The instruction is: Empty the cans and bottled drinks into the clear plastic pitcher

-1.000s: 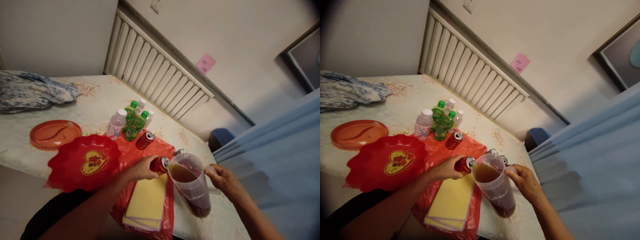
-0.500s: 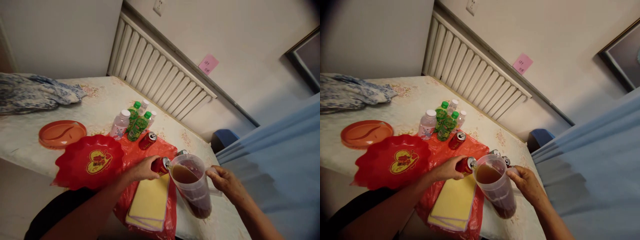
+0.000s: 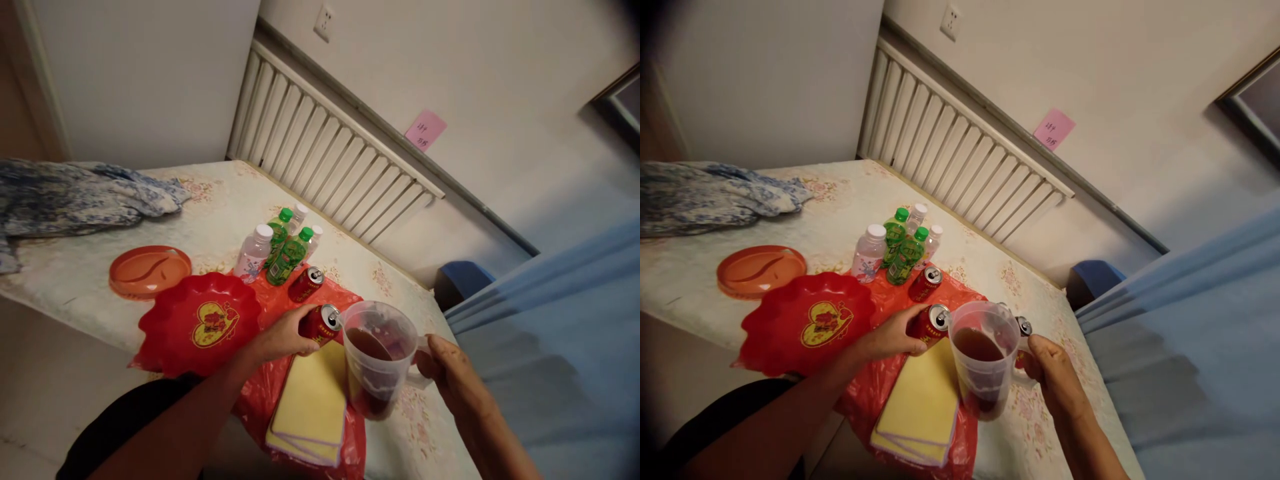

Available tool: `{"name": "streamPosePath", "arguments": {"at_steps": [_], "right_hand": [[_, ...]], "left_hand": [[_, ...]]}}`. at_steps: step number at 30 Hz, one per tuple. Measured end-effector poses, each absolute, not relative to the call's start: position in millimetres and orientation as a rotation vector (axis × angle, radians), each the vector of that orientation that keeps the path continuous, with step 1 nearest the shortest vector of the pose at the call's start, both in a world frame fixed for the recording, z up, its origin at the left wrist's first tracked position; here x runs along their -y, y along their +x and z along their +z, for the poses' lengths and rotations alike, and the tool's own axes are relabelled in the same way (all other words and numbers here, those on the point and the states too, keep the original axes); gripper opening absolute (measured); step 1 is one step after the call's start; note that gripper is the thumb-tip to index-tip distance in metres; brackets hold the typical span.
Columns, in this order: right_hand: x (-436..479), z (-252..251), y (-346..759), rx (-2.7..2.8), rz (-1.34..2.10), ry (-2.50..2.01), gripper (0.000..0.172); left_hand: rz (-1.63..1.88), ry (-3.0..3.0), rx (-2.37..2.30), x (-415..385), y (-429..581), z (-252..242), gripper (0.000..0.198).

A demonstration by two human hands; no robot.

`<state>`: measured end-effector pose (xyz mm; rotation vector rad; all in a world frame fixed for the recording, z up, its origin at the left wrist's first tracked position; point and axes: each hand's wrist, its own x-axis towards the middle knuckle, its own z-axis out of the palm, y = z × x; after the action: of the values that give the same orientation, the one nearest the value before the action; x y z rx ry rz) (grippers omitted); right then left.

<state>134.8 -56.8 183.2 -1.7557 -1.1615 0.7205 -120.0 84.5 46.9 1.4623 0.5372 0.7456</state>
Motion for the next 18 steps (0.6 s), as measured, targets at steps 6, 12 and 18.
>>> {"name": "streamPosePath", "arguments": {"at_steps": [6,12,18], "right_hand": [[38.4,177.6,117.7,0.917,0.694,-1.500,0.053],[13.8,160.9,104.1,0.806,0.699,-1.345,0.045],[-17.9,141.3,80.8,0.881,0.721,-1.197,0.044]], "left_hand": [[0.758,1.444,-0.519,-79.8,-135.5,39.5,0.075],[0.674,1.515,-0.406,-59.8,-150.6,39.0,0.082],[0.504,1.510,-0.268,-42.7,-144.3,32.6,0.089]]}}
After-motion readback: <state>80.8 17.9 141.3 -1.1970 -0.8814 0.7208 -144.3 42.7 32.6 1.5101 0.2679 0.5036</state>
